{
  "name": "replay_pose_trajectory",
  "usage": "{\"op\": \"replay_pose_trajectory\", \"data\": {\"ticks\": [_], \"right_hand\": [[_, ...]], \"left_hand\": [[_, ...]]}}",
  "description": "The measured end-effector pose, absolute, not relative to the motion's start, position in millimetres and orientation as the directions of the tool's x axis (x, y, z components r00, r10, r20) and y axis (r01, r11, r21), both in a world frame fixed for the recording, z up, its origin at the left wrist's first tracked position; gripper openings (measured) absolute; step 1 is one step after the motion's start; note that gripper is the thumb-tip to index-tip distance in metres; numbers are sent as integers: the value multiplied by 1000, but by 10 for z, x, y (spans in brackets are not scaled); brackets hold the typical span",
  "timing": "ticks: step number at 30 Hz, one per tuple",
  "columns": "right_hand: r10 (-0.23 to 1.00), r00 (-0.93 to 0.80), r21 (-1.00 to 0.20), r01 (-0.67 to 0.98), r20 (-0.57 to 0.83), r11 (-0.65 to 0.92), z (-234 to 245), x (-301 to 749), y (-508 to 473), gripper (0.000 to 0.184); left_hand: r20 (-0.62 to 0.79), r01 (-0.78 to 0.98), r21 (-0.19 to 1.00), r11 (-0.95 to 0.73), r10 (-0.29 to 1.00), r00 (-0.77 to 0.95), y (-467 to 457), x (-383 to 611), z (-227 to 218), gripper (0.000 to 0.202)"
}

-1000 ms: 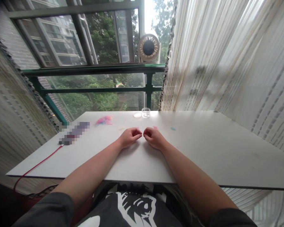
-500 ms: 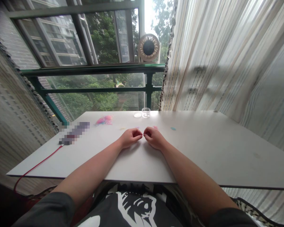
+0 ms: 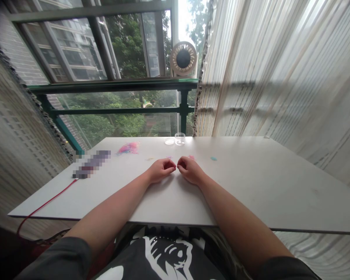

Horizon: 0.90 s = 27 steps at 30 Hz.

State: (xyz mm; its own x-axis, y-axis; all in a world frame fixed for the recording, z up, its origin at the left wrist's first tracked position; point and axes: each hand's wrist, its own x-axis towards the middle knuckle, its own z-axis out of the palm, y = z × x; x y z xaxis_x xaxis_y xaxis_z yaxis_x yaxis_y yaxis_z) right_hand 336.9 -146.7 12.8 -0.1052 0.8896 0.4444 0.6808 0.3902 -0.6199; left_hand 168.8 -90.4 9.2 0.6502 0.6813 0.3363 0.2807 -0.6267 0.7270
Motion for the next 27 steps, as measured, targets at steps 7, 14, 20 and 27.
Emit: {"op": "replay_pose_trajectory", "data": {"ticks": [7,14,20,27], "right_hand": [[896,-103,-642,662,433,386,132,3366,-1465,6],[892,-107,-630,672,439,390,127,3367,-1466,5],[897,-111,-622,684,428,381,141,3364,-1470,5],[901,-126,-612,694,414,378,131,3368,-1468,4]], "left_hand": [[331,276,732,-623,680,654,-892,1691,84,21],[337,282,720,-634,674,657,-892,1688,85,21],[342,296,710,-639,680,649,-894,1687,87,21],[342,315,699,-642,687,641,-905,1688,108,21]]}}
